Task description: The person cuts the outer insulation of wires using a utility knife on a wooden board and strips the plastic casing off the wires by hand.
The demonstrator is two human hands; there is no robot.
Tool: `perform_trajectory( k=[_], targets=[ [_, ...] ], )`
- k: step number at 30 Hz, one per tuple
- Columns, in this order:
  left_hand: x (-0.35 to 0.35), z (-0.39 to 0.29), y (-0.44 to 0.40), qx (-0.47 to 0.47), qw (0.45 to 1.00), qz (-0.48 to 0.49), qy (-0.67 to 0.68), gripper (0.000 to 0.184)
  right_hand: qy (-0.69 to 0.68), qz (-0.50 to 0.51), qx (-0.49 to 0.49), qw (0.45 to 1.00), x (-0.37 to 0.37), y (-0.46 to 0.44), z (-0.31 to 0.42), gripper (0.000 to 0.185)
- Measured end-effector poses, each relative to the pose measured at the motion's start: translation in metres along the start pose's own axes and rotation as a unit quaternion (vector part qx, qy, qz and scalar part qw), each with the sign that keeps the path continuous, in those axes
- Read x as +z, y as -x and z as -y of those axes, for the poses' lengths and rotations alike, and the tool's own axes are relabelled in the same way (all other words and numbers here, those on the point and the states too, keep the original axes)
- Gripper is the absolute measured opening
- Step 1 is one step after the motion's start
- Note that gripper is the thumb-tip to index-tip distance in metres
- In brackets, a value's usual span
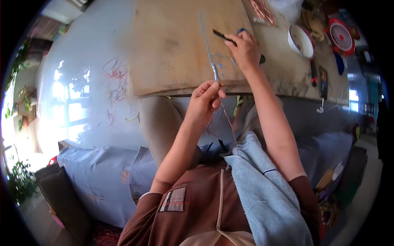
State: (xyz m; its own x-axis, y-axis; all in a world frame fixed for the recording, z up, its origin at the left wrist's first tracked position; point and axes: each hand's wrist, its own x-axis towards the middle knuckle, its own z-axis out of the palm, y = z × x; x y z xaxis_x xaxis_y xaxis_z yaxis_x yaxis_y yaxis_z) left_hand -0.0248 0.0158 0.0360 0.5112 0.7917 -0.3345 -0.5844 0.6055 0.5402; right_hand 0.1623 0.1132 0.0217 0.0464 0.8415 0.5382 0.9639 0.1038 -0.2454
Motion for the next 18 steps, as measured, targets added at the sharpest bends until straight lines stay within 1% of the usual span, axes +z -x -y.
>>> perform_trajectory(
  k=[1,2,4,5,6,7,8,9,10,11,13,16,18],
  targets=[
    [0.001,-0.01,0.005,0.015,1.0,-0.006,-0.007,0.016,0.019,-0.002,-0.017,1.0,-0.003,0.0,0.006,0.016],
    [-0.002,-0.017,0.007,0.029,1.0,0.011,-0.003,0.015,0.024,-0.038,-0.037,0.998,-0.008,0.002,0.009,0.018],
    [0.003,-0.031,0.013,0.061,0.998,-0.01,-0.019,0.015,-0.087,-0.061,-0.014,0.994,-0.033,0.011,0.02,0.02],
    [0.006,-0.035,0.017,0.071,0.997,-0.02,-0.025,0.015,-0.176,0.04,0.061,0.982,-0.057,0.019,0.033,0.022],
    [0.011,-0.041,0.021,0.084,0.996,-0.023,-0.035,0.015,-0.258,0.142,0.134,0.946,-0.084,0.031,0.045,0.024],
    [0.016,-0.043,0.022,0.105,0.993,-0.026,-0.047,0.015,-0.355,0.197,0.158,0.9,-0.1,0.049,0.059,0.028],
    [0.02,-0.044,0.023,0.126,0.99,-0.026,-0.061,0.014,-0.446,0.248,0.181,0.841,-0.113,0.066,0.072,0.031],
    [0.024,-0.046,0.023,0.146,0.986,-0.025,-0.075,0.014,-0.503,0.318,0.206,0.777,-0.122,0.08,0.081,0.032],
    [0.027,-0.048,0.022,0.176,0.98,-0.023,-0.094,0.013,-0.602,0.322,0.259,0.683,-0.138,0.086,0.101,0.031],
    [0.031,-0.051,0.024,0.187,0.976,-0.024,-0.111,0.013,-0.59,0.341,0.266,0.682,-0.147,0.088,0.109,0.027],
    [0.04,-0.06,0.029,0.211,0.966,-0.03,-0.144,0.014,-0.578,0.333,0.255,0.7,-0.146,0.086,0.109,0.024],
    [0.051,-0.078,0.045,0.255,0.947,-0.011,-0.193,0.017,-0.557,0.273,0.162,0.767,-0.15,0.068,0.109,0.021],
    [0.062,-0.09,0.061,0.281,0.925,-0.019,-0.255,0.019,-0.572,0.285,0.135,0.757,-0.161,0.058,0.108,0.02]
  ],
)
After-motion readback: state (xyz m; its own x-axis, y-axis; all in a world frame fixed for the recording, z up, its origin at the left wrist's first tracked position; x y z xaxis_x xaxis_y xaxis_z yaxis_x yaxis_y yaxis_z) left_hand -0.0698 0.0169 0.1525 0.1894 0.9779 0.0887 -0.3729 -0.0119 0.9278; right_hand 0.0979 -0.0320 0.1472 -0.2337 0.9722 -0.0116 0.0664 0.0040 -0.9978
